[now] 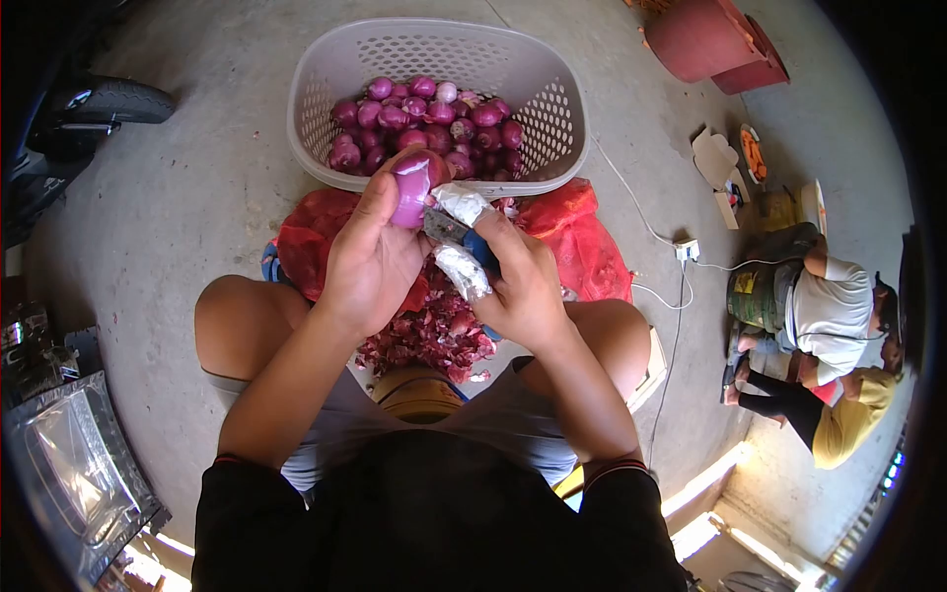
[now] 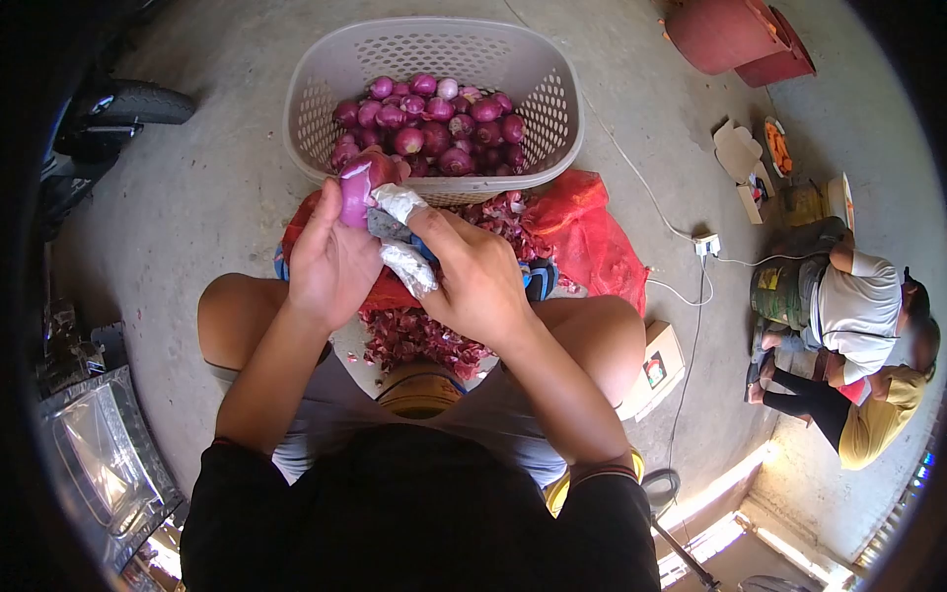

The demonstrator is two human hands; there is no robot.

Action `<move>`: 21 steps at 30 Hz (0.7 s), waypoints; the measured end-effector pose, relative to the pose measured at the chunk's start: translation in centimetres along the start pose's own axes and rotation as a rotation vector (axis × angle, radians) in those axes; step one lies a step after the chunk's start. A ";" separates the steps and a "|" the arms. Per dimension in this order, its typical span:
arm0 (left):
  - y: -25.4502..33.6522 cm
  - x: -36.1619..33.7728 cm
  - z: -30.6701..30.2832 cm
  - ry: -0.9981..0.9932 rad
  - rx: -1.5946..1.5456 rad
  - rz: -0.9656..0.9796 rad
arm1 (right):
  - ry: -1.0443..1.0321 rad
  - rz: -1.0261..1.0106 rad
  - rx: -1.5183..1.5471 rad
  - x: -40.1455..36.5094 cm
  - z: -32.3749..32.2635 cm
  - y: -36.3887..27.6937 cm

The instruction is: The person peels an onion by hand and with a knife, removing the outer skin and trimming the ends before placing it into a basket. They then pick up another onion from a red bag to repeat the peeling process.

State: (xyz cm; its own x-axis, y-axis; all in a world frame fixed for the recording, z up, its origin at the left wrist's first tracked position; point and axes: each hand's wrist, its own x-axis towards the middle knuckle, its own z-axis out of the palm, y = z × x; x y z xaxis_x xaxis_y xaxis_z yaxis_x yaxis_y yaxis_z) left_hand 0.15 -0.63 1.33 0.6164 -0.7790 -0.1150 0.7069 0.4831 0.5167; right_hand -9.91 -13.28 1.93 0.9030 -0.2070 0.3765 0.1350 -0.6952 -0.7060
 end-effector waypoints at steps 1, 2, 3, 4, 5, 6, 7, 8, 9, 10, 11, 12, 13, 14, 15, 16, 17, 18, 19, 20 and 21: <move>0.0 0.0 0.1 0.000 0.022 0.003 | -0.001 0.016 0.007 0.0 -0.1 -0.1; 0.0 0.0 0.1 0.001 0.043 0.006 | 0.021 0.001 0.012 0.0 0.0 0.0; 0.0 0.0 0.0 0.000 0.058 -0.003 | 0.044 -0.014 0.018 0.1 0.0 0.2; -0.1 0.0 -0.1 -0.001 0.073 -0.011 | 0.066 -0.029 0.023 0.2 0.0 0.4; -0.2 -0.1 -0.2 -0.001 0.088 -0.020 | 0.066 -0.022 0.019 0.3 -0.1 0.4; -0.2 -0.2 -0.1 -0.010 0.080 -0.028 | 0.067 -0.015 0.013 0.4 -0.4 0.4; -0.2 -0.3 0.0 -0.018 0.073 -0.037 | 0.068 -0.008 0.007 0.5 -0.5 0.5; -0.2 -0.3 0.1 -0.027 0.066 -0.045 | 0.090 -0.052 0.022 0.5 -0.5 0.7; -0.2 -0.3 0.2 -0.020 0.050 -0.050 | 0.056 -0.061 0.031 0.4 -0.6 0.7; -0.2 -0.3 0.3 -0.013 0.034 -0.054 | 0.022 -0.072 0.039 0.3 -0.8 0.6; -0.2 -0.3 0.4 -0.006 0.017 -0.057 | -0.013 -0.082 0.048 0.2 -0.9 0.6; -0.1 -0.3 0.3 -0.002 0.019 -0.059 | -0.006 -0.090 0.033 0.2 -0.8 0.5; -0.1 -0.3 0.2 0.003 0.020 -0.062 | -0.010 -0.079 0.022 0.2 -0.7 0.5; -0.1 -0.3 0.2 0.007 0.021 -0.065 | -0.014 -0.067 0.010 0.2 -0.7 0.5; -0.1 -0.4 0.3 0.009 0.006 -0.072 | -0.019 -0.056 -0.002 0.3 -0.8 0.6; -0.1 -0.5 0.4 0.011 -0.009 -0.078 | -0.009 -0.066 -0.011 0.3 -0.7 0.6; -0.2 -0.5 0.5 0.014 -0.024 -0.084 | -0.001 -0.077 -0.020 0.3 -0.6 0.7; -0.2 -0.5 0.5 0.010 -0.027 -0.080 | 0.008 -0.088 -0.028 0.3 -0.5 0.8; -0.2 -0.5 0.5 0.007 -0.029 -0.076 | 0.002 -0.088 -0.038 0.3 -0.5 0.8; -0.2 -0.5 0.5 0.003 -0.032 -0.072 | -0.003 -0.087 -0.048 0.3 -0.5 0.8; -0.2 -0.5 0.5 0.005 -0.030 -0.075 | -0.009 -0.086 -0.059 0.3 -0.5 0.8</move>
State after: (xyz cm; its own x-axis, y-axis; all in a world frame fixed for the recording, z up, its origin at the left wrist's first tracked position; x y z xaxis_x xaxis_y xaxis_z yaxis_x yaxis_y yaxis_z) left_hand -0.49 -0.57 1.68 0.5634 -0.8112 -0.1569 0.7610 0.4355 0.4809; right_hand -9.79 -14.28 1.78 0.8928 -0.1388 0.4286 0.1882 -0.7494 -0.6348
